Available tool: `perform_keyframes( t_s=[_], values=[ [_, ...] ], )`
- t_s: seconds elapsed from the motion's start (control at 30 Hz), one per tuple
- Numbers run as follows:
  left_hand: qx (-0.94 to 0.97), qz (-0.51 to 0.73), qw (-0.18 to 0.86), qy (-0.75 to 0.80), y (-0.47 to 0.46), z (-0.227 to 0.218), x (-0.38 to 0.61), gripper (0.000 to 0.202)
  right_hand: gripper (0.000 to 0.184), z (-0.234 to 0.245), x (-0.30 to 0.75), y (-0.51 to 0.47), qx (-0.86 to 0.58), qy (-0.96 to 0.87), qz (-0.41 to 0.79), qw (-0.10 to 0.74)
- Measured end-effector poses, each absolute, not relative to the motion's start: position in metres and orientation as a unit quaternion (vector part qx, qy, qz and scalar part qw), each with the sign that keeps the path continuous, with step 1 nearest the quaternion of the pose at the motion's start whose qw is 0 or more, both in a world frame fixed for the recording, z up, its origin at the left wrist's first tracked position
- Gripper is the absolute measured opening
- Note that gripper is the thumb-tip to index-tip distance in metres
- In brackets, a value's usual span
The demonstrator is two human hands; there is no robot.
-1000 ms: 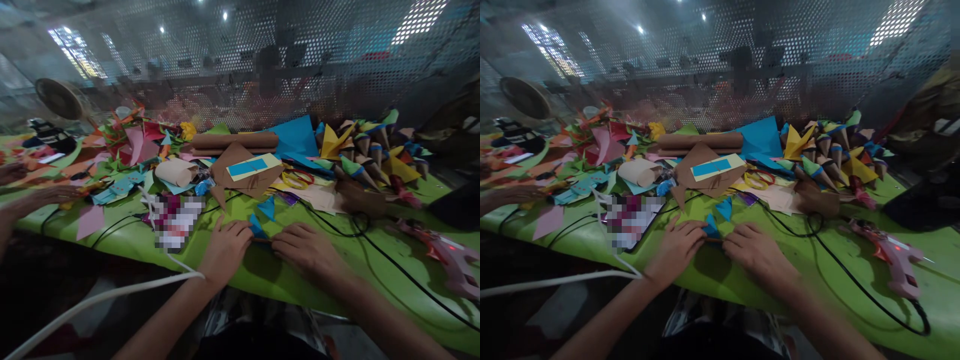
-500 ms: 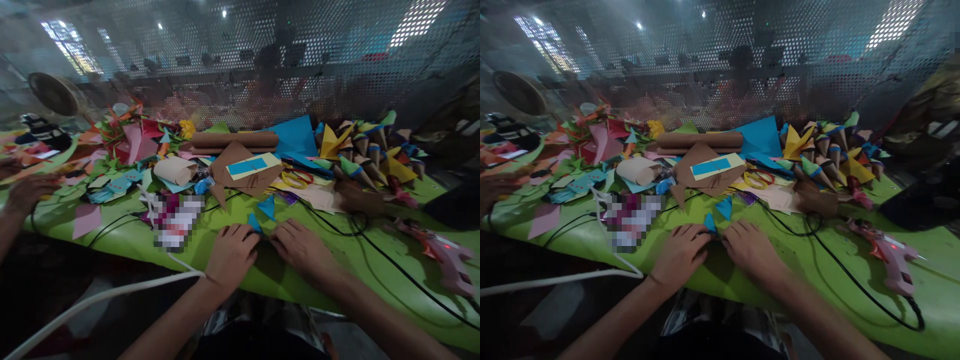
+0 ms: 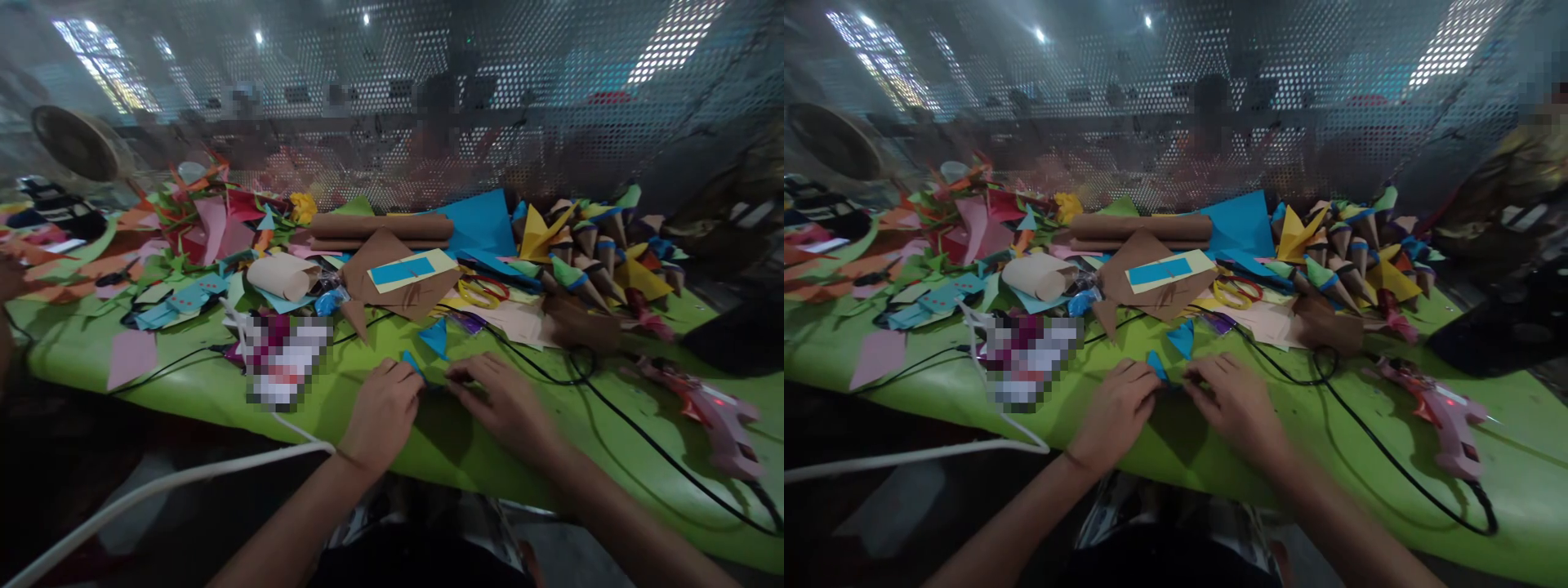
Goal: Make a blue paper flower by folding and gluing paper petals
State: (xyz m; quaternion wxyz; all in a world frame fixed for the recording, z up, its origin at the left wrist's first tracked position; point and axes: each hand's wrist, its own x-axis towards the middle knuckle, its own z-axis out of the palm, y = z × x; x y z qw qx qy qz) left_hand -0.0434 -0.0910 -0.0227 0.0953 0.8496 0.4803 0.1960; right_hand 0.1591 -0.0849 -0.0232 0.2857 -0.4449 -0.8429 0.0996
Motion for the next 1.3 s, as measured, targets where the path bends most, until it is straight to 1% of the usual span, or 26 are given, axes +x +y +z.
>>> perform_keyframes(
  t_s=[0.1, 0.23, 0.3, 0.4, 0.53, 0.67, 0.73, 0.83, 0.97, 1.1, 1.2, 1.3],
  values=[
    [0.848, 0.201, 0.100, 0.480, -0.091, -0.023, -0.044, 0.016, 0.012, -0.022, 0.163, -0.091, -0.404, -0.858, 0.083, 0.307],
    [0.845, 0.205, 0.101, 0.483, -0.091, -0.024, -0.044, 0.015, 0.019, -0.028, 0.163, -0.094, -0.386, -0.881, 0.016, 0.273],
    [0.843, 0.207, 0.104, 0.486, -0.091, -0.024, -0.044, 0.014, 0.021, -0.030, 0.161, -0.093, -0.394, -0.882, 0.007, 0.257],
    [0.840, 0.203, 0.098, 0.493, -0.093, -0.024, -0.044, 0.013, 0.022, -0.030, 0.159, -0.092, -0.415, -0.878, 0.034, 0.237],
    [0.842, 0.187, 0.064, 0.503, -0.097, -0.025, -0.043, 0.014, 0.025, -0.027, 0.156, -0.090, -0.448, -0.860, 0.088, 0.228],
    [0.846, 0.178, 0.011, 0.502, -0.101, -0.027, -0.042, 0.019, 0.017, -0.026, 0.151, -0.086, -0.479, -0.842, 0.100, 0.225],
    [0.849, 0.173, -0.010, 0.500, -0.104, -0.028, -0.042, 0.016, 0.014, -0.026, 0.150, -0.086, -0.483, -0.840, 0.103, 0.226],
    [0.851, 0.177, -0.025, 0.493, -0.107, -0.030, -0.042, 0.013, 0.014, -0.027, 0.150, -0.087, -0.470, -0.845, 0.099, 0.234],
    [0.854, 0.204, -0.041, 0.476, -0.113, -0.036, -0.045, 0.015, 0.012, -0.028, 0.149, -0.090, -0.429, -0.871, 0.046, 0.233],
    [0.862, 0.247, -0.056, 0.438, -0.120, -0.042, -0.052, 0.027, 0.012, -0.029, 0.148, -0.091, -0.403, -0.890, 0.013, 0.211],
    [0.860, 0.283, -0.070, 0.418, -0.127, -0.044, -0.056, 0.031, 0.013, -0.030, 0.148, -0.091, -0.397, -0.896, -0.002, 0.196],
    [0.872, 0.261, -0.058, 0.410, -0.129, -0.042, -0.057, 0.031, 0.013, -0.030, 0.148, -0.091, -0.394, -0.900, -0.024, 0.186]
  ],
)
